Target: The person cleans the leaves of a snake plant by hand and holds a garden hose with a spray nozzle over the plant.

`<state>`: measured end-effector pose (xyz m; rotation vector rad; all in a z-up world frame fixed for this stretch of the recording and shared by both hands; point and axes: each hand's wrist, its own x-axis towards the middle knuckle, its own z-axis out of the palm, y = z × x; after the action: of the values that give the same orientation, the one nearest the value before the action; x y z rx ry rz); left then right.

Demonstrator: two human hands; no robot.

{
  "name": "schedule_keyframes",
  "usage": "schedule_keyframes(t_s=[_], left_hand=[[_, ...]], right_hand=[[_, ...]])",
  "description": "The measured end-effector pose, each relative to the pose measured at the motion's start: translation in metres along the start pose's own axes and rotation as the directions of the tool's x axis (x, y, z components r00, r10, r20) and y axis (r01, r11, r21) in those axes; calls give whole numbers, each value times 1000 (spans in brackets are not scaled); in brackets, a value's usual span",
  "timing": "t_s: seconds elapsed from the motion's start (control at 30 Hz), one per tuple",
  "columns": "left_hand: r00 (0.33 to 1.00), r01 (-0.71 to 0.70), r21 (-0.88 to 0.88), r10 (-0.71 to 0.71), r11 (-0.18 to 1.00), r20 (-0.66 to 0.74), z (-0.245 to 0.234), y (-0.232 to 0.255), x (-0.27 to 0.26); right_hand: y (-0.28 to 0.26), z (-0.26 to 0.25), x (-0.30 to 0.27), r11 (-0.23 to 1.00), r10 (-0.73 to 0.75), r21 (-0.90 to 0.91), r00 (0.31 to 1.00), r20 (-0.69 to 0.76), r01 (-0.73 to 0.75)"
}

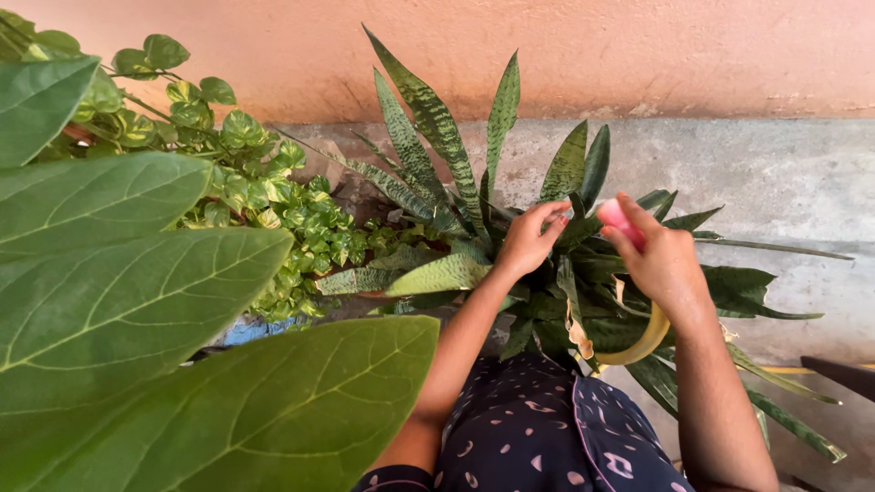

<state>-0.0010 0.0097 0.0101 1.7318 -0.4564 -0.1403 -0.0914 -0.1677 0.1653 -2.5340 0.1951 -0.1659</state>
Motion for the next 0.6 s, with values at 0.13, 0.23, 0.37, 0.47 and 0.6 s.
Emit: schedule_keyframes(t_s=[0.13,0.23,0.37,0.47,0.6], left_hand=[[990,-137,101,138,985,-3,-8,17,5],[999,-21,71,24,997,-42,-16,8,11],[998,-17,-175,5,985,-66,-30,-8,19],[990,55,-31,-59,998,-131,-49,1,17],[981,69,296,-12,953,-192,-78,36,22]], right_hand=[[-26,5,11,994,-90,64,996,26,88],[-42,6,21,991,-125,64,990,64,121],[-53,10,29,956,-283,107,957,66,275],[-62,14,38,979,-206,40,969,134,202],[-84,10,46,973,-227,69,963,143,219]])
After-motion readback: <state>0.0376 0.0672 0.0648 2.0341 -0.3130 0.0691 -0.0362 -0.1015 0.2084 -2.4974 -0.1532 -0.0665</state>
